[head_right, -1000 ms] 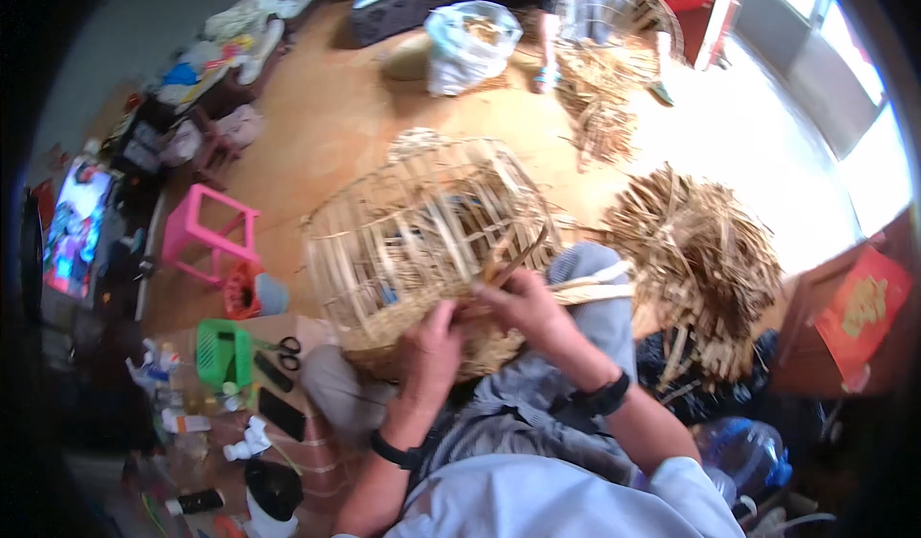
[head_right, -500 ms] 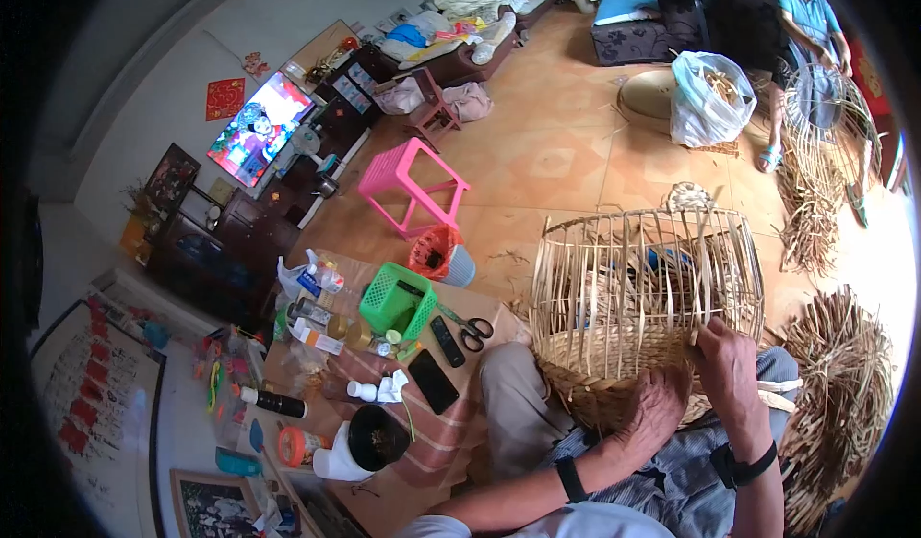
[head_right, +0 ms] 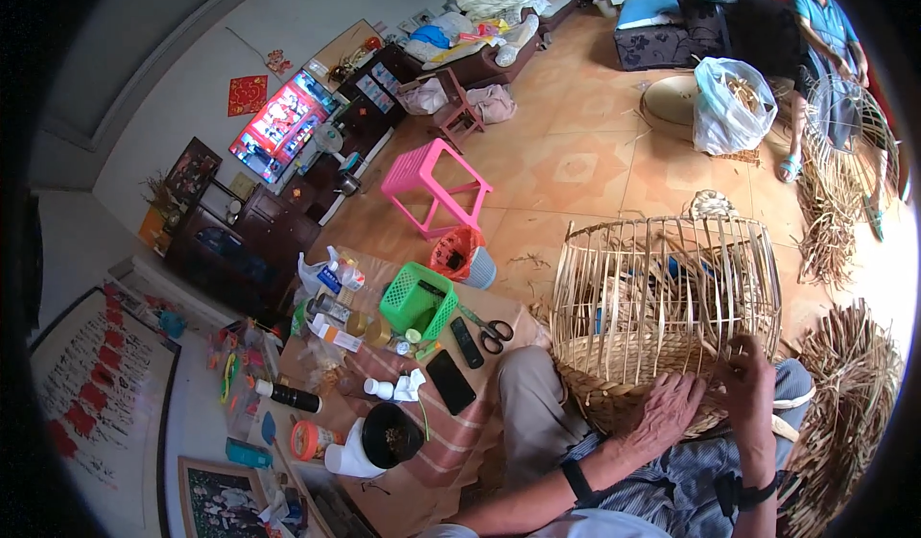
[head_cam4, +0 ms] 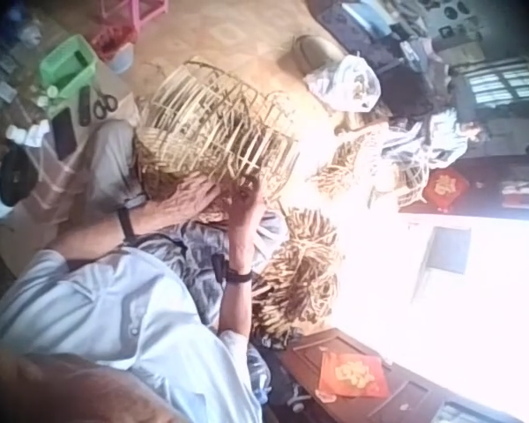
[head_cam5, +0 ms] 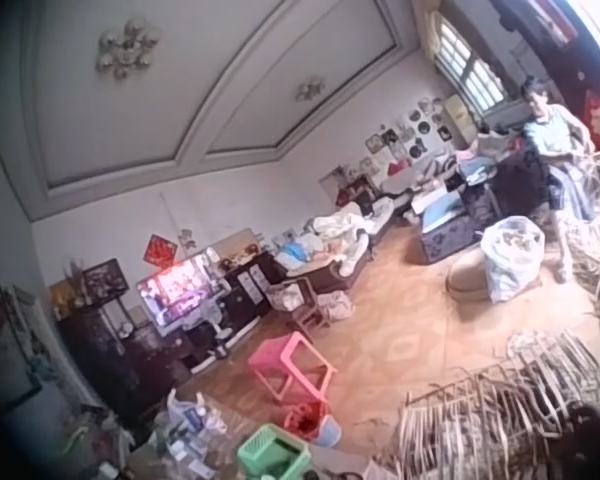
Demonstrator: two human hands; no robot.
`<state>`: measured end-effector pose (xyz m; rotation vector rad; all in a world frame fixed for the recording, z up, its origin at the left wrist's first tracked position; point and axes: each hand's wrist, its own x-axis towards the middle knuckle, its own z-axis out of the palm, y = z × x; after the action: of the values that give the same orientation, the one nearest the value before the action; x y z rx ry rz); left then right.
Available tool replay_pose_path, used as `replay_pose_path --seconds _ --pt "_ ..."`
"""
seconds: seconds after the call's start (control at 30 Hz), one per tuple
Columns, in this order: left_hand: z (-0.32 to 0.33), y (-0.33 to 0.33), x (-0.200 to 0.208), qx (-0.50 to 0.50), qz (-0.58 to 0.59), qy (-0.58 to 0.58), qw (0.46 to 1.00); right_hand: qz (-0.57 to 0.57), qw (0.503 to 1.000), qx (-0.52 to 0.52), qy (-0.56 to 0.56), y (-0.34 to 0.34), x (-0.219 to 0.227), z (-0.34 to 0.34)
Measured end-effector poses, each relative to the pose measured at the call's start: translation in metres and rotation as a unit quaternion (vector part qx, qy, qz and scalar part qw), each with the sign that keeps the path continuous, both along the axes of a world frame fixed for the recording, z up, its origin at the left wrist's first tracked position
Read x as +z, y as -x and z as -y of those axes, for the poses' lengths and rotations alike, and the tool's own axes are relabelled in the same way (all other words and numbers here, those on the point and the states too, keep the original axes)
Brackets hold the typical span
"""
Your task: Weaving a large bamboo or reed basket by hand.
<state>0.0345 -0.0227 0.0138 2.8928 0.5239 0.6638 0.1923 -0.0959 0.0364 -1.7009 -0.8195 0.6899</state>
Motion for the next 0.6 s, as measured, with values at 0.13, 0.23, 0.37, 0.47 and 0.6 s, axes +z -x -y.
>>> replay_pose_path --seconds 0.13,0.23,0.37,0.47,0.6 --pt "-0.001 -0.002 0.003 0.002 -0.01 0.043 0.999 -0.174 0.973 -0.058 -0.142 -0.014 -0.024 0.019" --pt "-0.001 -0.001 0.001 -0.011 0.023 0.083 0.996 -0.375 0.912 -0.008 -0.165 -0.016 -0.037 0.038" --pt "-0.004 -0.005 -0.004 -0.018 0.038 0.124 0.991 -0.424 0.876 0.014 -0.231 0.005 -0.046 0.06" --pt "-0.006 -0.003 0.0 -0.038 0.042 0.15 0.987 -0.46 0.864 0.019 -0.202 0.017 -0.035 0.073" --pt "-0.009 0.006 0.016 -0.072 0.059 0.213 0.973 -0.241 0.969 0.024 -0.039 0.017 -0.019 0.077"
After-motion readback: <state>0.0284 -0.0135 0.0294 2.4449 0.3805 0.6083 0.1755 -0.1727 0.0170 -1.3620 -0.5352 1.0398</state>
